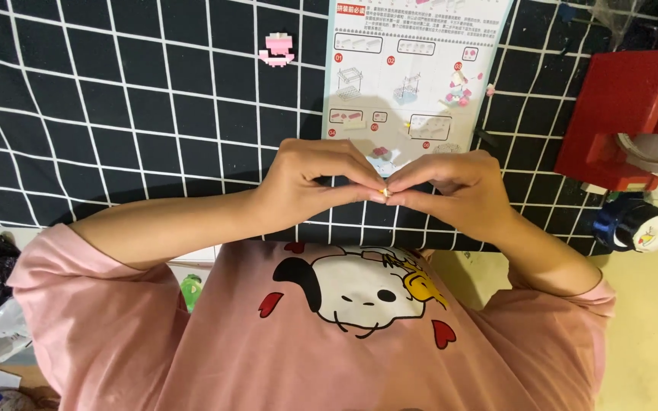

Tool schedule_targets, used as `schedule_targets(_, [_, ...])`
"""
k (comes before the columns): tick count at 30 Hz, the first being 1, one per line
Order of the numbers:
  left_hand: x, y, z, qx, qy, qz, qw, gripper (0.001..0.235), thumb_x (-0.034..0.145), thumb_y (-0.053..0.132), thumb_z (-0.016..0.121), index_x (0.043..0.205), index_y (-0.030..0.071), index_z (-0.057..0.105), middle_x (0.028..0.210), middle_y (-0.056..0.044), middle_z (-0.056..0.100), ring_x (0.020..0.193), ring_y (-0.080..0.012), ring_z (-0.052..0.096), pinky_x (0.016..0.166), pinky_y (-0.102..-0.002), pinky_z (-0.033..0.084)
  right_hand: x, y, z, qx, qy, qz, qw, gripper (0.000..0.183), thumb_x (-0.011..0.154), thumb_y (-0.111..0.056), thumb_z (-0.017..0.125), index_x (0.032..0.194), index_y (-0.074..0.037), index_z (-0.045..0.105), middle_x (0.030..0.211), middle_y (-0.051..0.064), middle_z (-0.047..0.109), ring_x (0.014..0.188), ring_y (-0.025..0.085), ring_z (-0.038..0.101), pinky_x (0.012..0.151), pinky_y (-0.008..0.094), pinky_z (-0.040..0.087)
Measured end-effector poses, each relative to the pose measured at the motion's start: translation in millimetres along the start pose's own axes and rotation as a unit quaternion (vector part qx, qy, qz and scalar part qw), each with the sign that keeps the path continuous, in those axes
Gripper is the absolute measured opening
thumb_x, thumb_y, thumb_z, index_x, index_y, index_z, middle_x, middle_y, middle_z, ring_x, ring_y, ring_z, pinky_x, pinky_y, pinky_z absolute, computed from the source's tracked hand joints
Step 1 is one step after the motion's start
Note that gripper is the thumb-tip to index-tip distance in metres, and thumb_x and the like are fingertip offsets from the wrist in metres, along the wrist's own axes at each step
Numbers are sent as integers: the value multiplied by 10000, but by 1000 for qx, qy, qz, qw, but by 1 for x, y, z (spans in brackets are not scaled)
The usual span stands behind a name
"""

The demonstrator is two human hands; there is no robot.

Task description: Assembling a miniature character figure from small plastic building blocks while following a printed instruction manual.

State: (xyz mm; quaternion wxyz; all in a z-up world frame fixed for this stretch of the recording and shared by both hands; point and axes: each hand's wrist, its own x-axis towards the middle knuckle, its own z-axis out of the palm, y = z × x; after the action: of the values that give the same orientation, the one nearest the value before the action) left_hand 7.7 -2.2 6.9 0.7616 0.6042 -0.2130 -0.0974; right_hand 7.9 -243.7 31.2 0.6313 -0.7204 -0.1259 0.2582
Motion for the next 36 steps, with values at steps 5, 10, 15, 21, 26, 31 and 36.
schedule_targets(5, [0, -3, 1, -17, 25, -2, 1000, 81, 910, 23, 799, 978, 66, 795, 893, -80, 777, 796, -195, 750, 714, -286, 578, -7, 10, 2, 6, 39, 13, 999, 126, 849, 73, 800, 957, 16, 768, 914, 137, 807, 704, 106, 718, 680, 232, 579])
schedule_targets(10, [2, -7, 3, 26, 52, 41, 997, 89, 915, 7, 794, 994, 47, 788, 898, -86, 773, 790, -214, 762, 689, -295, 589, -3, 15, 12, 21, 80, -5, 997, 100, 891, 89, 766, 981, 51, 744, 957, 166, 801, 767, 110, 721, 709, 250, 591])
schedule_targets(15, [2, -12, 2, 96, 39, 106, 989, 93, 923, -31, 775, 1010, 1, 780, 904, -135, 764, 782, -268, 766, 679, -331, 610, -2, 15, 22, 58, 116, -3, 992, 107, 881, 117, 765, 981, 106, 730, 949, 224, 781, 846, 243, 783, 783, 329, 649])
schedule_targets(21, [7, -11, -6, 134, 6, 176, 975, 80, 948, -79, 714, 1011, -59, 757, 918, -171, 746, 764, -298, 762, 661, -347, 620, -1, 25, 28, 104, 125, 3, 987, 143, 896, 50, 771, 1005, 125, 718, 877, 254, 762, 724, 211, 733, 710, 314, 631])
schedule_targets(26, [14, -7, -14, 217, -34, 238, 946, 79, 965, -85, 689, 1016, -71, 747, 920, -181, 728, 756, -298, 744, 651, -346, 621, 5, 18, 6, 42, 142, 16, 989, 197, 930, 14, 767, 1109, 81, 720, 880, 204, 762, 752, 211, 749, 695, 294, 613])
schedule_targets(31, [3, -25, -14, 469, -83, 294, 829, 51, 959, -63, 705, 983, -52, 749, 882, -164, 694, 786, -270, 696, 714, -314, 608, 19, 2, -15, -137, 152, -61, 977, 112, 1024, 127, 696, 1129, 103, 726, 908, 257, 740, 791, 292, 725, 731, 388, 586])
schedule_targets(36, [-1, -30, -12, 626, -159, 277, 711, 104, 1020, 20, 642, 1073, 1, 730, 1006, -81, 620, 892, -240, 591, 824, -325, 546, 29, 1, -27, -195, 84, -100, 972, 117, 1074, 116, 706, 1168, 49, 723, 1056, 172, 722, 973, 234, 612, 808, 308, 450])
